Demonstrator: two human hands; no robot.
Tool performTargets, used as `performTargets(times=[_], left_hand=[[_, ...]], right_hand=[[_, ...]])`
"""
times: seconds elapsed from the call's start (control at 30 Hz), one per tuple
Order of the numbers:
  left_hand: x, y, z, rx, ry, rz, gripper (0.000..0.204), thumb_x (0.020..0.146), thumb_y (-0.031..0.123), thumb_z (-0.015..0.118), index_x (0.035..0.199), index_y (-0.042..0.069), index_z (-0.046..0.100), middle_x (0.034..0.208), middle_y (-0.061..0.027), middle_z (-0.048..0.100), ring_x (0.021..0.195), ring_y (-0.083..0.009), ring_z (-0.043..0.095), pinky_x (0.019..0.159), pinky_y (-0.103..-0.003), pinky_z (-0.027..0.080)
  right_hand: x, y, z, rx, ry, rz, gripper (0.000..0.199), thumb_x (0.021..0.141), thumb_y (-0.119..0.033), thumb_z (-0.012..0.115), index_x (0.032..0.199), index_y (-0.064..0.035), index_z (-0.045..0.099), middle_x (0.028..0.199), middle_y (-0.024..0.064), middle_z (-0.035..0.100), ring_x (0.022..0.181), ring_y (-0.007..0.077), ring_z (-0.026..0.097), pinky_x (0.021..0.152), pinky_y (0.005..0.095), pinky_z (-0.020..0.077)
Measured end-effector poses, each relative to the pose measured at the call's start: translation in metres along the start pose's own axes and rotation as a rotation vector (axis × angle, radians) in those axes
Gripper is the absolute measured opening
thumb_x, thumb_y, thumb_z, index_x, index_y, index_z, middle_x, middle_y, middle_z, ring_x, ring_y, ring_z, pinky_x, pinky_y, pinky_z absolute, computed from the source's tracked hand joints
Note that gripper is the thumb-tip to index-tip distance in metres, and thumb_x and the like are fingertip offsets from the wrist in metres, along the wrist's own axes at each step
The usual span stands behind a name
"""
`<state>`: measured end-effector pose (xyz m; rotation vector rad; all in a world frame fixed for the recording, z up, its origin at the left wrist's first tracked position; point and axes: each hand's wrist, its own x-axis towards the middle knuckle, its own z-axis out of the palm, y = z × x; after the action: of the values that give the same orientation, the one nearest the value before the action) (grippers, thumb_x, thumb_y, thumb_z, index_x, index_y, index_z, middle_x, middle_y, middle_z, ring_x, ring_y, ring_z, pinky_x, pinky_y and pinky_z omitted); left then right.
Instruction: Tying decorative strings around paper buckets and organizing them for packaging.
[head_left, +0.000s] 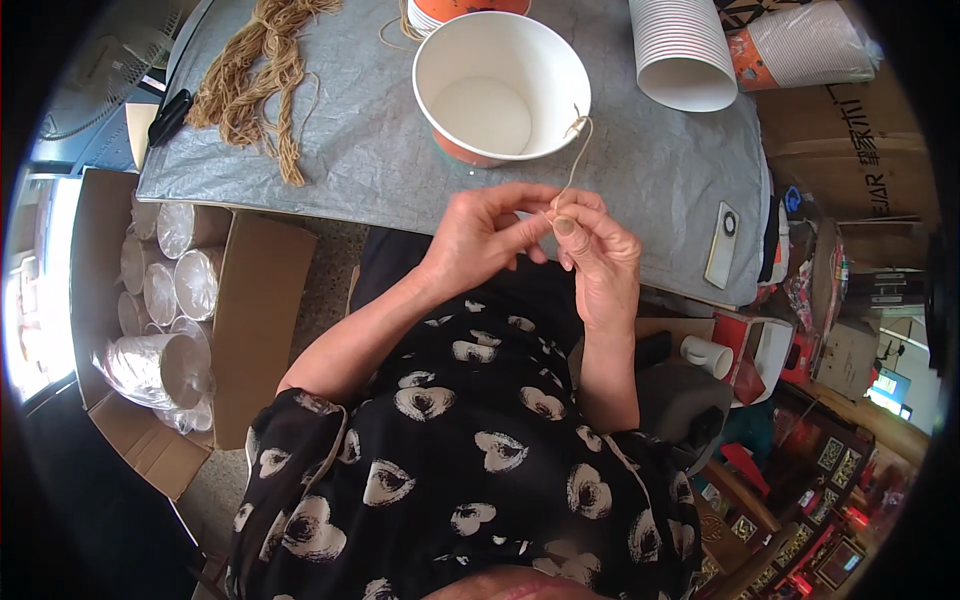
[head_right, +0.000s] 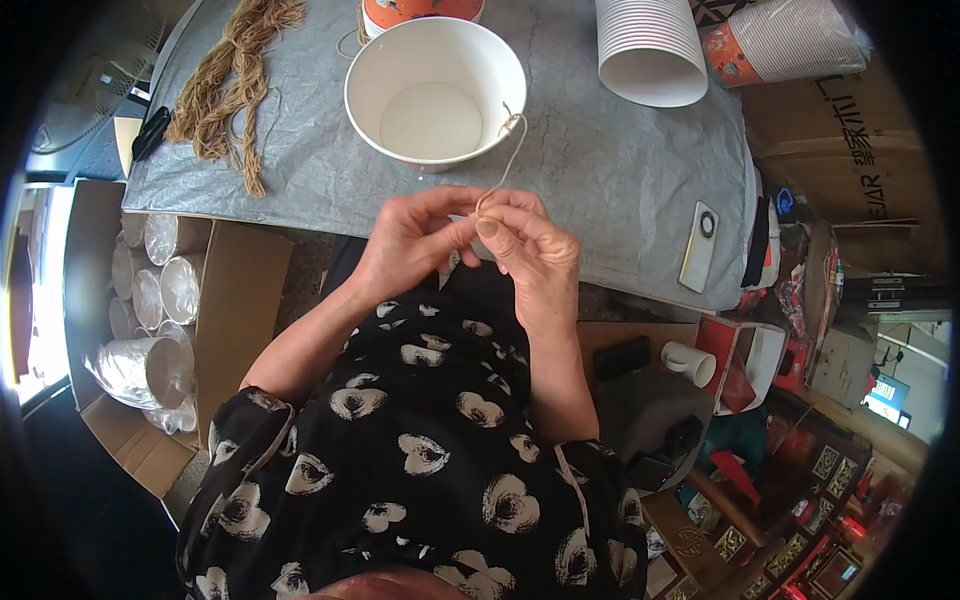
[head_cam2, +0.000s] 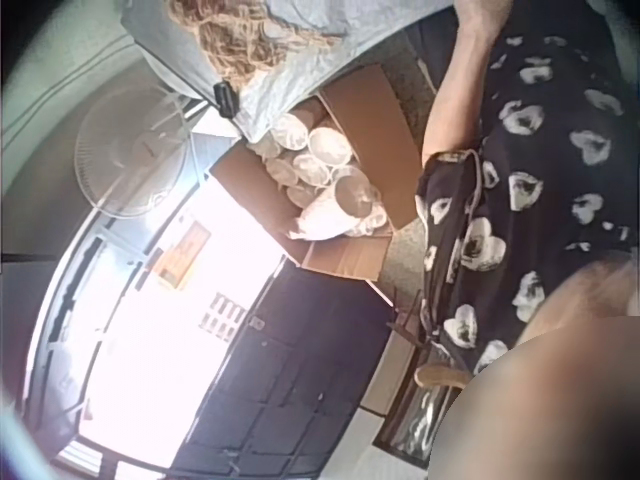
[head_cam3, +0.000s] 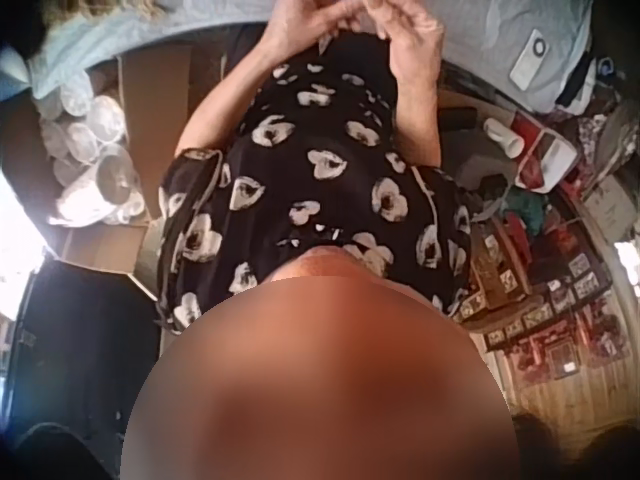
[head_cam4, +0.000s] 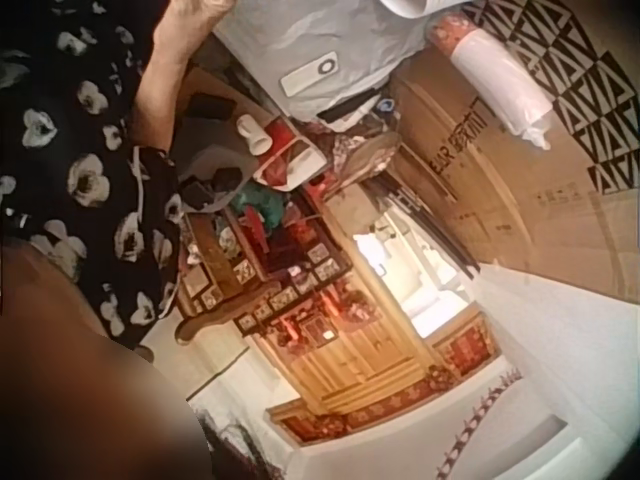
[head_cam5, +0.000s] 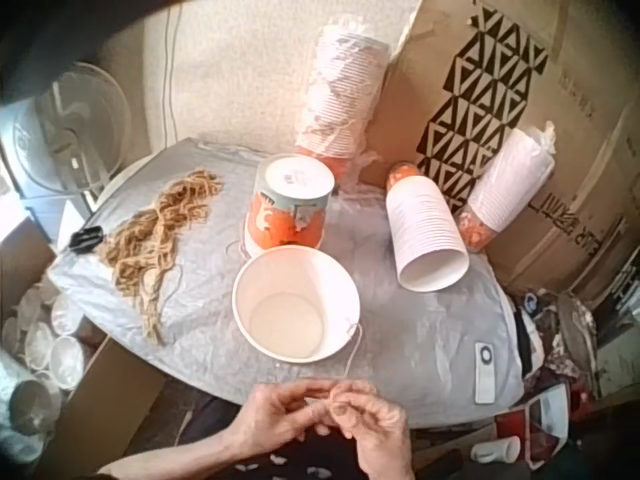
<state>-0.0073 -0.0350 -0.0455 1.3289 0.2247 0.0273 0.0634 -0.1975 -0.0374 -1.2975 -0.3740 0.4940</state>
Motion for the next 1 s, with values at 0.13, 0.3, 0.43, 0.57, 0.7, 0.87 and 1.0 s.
performTargets(times=[0.13, 0.3, 0.43, 0.57, 0.7, 0.87, 1.0], left_hand=[[-0.005, -0.001, -0.009, 0.021, -0.009, -0.022, 0.023, 0.101, 0.019, 0.069, 0.11, -0.001, 0.076, 0.089, -0.0033, 0.074, 0.071, -0.0066, 0.069, 0.055, -0.02, 0.052], [-0.019, -0.01, -0.031, 0.025, 0.089, -0.01, 0.02, 0.1, 0.017, 0.07, 0.109, 0.0, 0.077, 0.091, -0.0035, 0.075, 0.074, -0.0071, 0.069, 0.061, -0.019, 0.053], [-0.025, -0.012, -0.047, 0.104, 0.219, 0.054, 0.016, 0.096, 0.014, 0.075, 0.104, 0.0, 0.078, 0.088, -0.0026, 0.073, 0.075, -0.0072, 0.066, 0.066, -0.022, 0.053], [-0.025, -0.014, -0.047, 0.105, 0.317, 0.16, 0.009, 0.092, 0.008, 0.079, 0.099, 0.002, 0.079, 0.09, -0.0009, 0.071, 0.077, -0.006, 0.062, 0.068, -0.022, 0.051], [-0.024, -0.009, -0.041, 0.046, 0.39, 0.261, 0.006, 0.09, 0.004, 0.08, 0.096, 0.002, 0.078, 0.093, -0.001, 0.07, 0.08, -0.0058, 0.063, 0.07, -0.021, 0.051], [-0.024, -0.007, -0.038, 0.008, 0.414, 0.325, 0.005, 0.089, 0.004, 0.08, 0.093, 0.002, 0.077, 0.093, -0.0011, 0.07, 0.081, -0.0061, 0.064, 0.071, -0.021, 0.052], [-0.029, 0.0, -0.037, 0.33, 0.331, 0.372, 0.006, 0.086, 0.0, 0.081, 0.091, 0.001, 0.077, 0.09, -0.005, 0.072, 0.084, -0.0115, 0.066, 0.073, -0.025, 0.052]], right_hand=[[0.002, 0.008, -0.009, -0.009, 0.001, -0.053, 0.014, 0.094, -0.009, 0.075, 0.106, -0.0024, 0.077, 0.115, 0.0063, 0.066, 0.083, 0.0067, 0.056, 0.062, 0.022, 0.0428], [0.01, 0.019, -0.038, 0.401, 0.183, 0.052, 0.018, 0.1, -0.014, 0.069, 0.115, -0.004, 0.072, 0.121, 0.0071, 0.068, 0.082, 0.0094, 0.055, 0.066, 0.0275, 0.0436], [0.016, 0.027, -0.057, 0.513, 0.189, 0.088, 0.017, 0.102, -0.017, 0.066, 0.115, -0.0063, 0.072, 0.117, 0.0049, 0.069, 0.08, 0.0106, 0.053, 0.067, 0.0281, 0.0429], [0.017, 0.04, -0.063, 0.569, 0.178, 0.137, 0.017, 0.102, -0.017, 0.065, 0.114, -0.0071, 0.072, 0.114, 0.0037, 0.068, 0.081, 0.0111, 0.052, 0.067, 0.028, 0.0428], [0.017, 0.053, -0.063, 0.606, 0.185, 0.211, 0.015, 0.102, -0.016, 0.066, 0.112, -0.0072, 0.072, 0.113, 0.0042, 0.068, 0.079, 0.0108, 0.053, 0.067, 0.0282, 0.0433], [0.012, 0.054, -0.045, 0.332, 0.307, 0.248, 0.014, 0.099, -0.013, 0.068, 0.111, -0.0069, 0.072, 0.105, 0.0032, 0.07, 0.077, 0.0097, 0.056, 0.063, 0.0275, 0.045], [0.005, 0.031, -0.003, -0.642, 0.359, -0.345, 0.03, 0.098, -0.012, 0.067, 0.127, -0.0033, 0.066, 0.122, 0.0074, 0.067, 0.084, 0.0097, 0.059, 0.071, 0.024, 0.049]])
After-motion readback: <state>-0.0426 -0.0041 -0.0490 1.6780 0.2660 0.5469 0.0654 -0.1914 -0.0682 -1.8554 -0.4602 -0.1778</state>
